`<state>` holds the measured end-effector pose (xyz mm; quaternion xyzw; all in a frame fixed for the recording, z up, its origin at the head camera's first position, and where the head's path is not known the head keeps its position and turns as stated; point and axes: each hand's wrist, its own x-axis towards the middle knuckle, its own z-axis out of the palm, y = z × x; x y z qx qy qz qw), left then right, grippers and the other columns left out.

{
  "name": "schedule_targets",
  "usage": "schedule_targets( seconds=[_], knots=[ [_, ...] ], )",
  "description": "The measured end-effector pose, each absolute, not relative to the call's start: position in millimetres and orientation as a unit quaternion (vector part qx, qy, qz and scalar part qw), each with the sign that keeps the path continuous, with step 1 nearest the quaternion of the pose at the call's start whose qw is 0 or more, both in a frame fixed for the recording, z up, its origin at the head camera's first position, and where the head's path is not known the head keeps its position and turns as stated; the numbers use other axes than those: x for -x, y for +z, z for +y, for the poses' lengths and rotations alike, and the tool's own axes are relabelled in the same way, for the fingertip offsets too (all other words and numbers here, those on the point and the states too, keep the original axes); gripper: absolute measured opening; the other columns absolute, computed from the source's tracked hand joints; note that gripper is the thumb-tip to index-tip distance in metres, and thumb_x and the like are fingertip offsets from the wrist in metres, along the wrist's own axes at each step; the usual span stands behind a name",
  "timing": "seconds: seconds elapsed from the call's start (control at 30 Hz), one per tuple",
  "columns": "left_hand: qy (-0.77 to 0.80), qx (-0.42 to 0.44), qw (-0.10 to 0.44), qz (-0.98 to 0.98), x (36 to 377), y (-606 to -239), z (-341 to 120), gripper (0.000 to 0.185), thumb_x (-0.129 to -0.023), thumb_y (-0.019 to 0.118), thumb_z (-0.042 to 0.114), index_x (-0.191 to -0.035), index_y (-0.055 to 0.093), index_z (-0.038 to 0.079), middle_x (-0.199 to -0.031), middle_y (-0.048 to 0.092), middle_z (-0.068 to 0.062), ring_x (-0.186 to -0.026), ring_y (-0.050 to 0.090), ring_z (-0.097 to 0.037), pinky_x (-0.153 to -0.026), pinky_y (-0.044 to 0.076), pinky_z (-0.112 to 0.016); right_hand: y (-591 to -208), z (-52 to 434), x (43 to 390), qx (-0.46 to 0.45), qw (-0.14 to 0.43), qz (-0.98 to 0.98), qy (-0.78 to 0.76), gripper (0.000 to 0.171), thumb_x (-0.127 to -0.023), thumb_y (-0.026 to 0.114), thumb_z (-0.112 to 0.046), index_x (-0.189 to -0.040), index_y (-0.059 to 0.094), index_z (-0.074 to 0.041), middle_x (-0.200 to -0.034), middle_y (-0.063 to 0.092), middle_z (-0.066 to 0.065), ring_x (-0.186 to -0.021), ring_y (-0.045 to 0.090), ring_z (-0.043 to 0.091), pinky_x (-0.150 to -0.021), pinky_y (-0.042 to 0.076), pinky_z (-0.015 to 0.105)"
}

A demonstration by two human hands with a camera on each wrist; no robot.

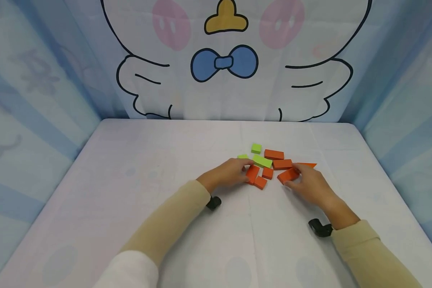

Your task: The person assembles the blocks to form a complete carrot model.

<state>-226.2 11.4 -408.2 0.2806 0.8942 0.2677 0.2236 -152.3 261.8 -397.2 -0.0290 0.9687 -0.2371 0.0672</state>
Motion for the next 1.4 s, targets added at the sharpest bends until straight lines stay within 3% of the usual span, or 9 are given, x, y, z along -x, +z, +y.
schedule_targets(
  seconds=[0.17, 0.37, 0.6, 0.83, 1.03, 1.4],
  knots=[
    [0.246, -0.282, 0.243, 0.895, 229, -407, 13, 0.057, -0.098, 0.066, 0.017, -0.152, 0.046, 0.019, -0.133, 0.057, -0.004, -0.112, 0.051, -0.017, -0.1, 0.043, -0.031, -398, 257, 154, 0.037, 0.062, 0.969, -0.235, 0.07, -0.092, 0.074, -0.024, -0.144, 0.043, 0.01, -0.138, 0.05, 0.03, -0.122, 0.049, 0.046, -0.099, 0.042, 0.059],
    [0.242, -0.281, 0.243, 0.896, 227, -404, 10, 0.059, -0.096, 0.071, 0.019, -0.15, 0.047, 0.016, -0.145, 0.052, -0.003, -0.128, 0.048, -0.018, -0.108, 0.038, -0.032, -398, 253, 155, 0.039, 0.063, 0.969, -0.234, 0.071, -0.091, 0.074, -0.025, -0.143, 0.043, 0.012, -0.135, 0.051, 0.032, -0.115, 0.052, 0.043, -0.098, 0.043, 0.058],
    [0.225, -0.285, 0.238, 0.901, 220, -402, 2, 0.059, -0.093, 0.075, 0.021, -0.147, 0.051, 0.016, -0.141, 0.055, -0.002, -0.127, 0.049, -0.019, -0.106, 0.039, -0.031, -397, 250, 155, 0.042, 0.06, 0.973, -0.218, 0.068, -0.09, 0.075, -0.024, -0.141, 0.047, 0.011, -0.129, 0.056, 0.03, -0.108, 0.054, 0.04, -0.095, 0.047, 0.057],
    [0.227, -0.297, 0.245, 0.895, 209, -402, -4, 0.06, -0.091, 0.076, 0.024, -0.146, 0.053, 0.016, -0.14, 0.056, -0.002, -0.126, 0.049, -0.019, -0.106, 0.039, -0.031, -401, 247, 157, 0.046, 0.061, 0.973, -0.219, 0.072, -0.089, 0.076, -0.032, -0.139, 0.047, 0.011, -0.131, 0.054, 0.031, -0.113, 0.052, 0.042, -0.098, 0.043, 0.058],
    [0.229, -0.314, 0.251, 0.887, 199, -404, -8, 0.058, -0.091, 0.077, 0.025, -0.143, 0.055, 0.016, -0.136, 0.058, 0.0, -0.124, 0.051, -0.018, -0.104, 0.04, -0.031, -400, 243, 157, 0.062, 0.07, 0.971, -0.219, 0.069, -0.09, 0.076, -0.028, -0.141, 0.047, 0.008, -0.135, 0.052, 0.029, -0.121, 0.049, 0.043, -0.102, 0.039, 0.059],
    [0.232, -0.346, 0.272, 0.868, 184, -405, -6, 0.059, -0.089, 0.079, 0.025, -0.143, 0.056, 0.016, -0.138, 0.057, 0.001, -0.123, 0.054, -0.014, -0.103, 0.041, -0.027, -399, 245, 153, 0.064, 0.071, 0.969, -0.228, 0.07, -0.088, 0.078, -0.027, -0.139, 0.049, 0.009, -0.133, 0.053, 0.031, -0.119, 0.049, 0.044, -0.101, 0.04, 0.059]
  ],
)
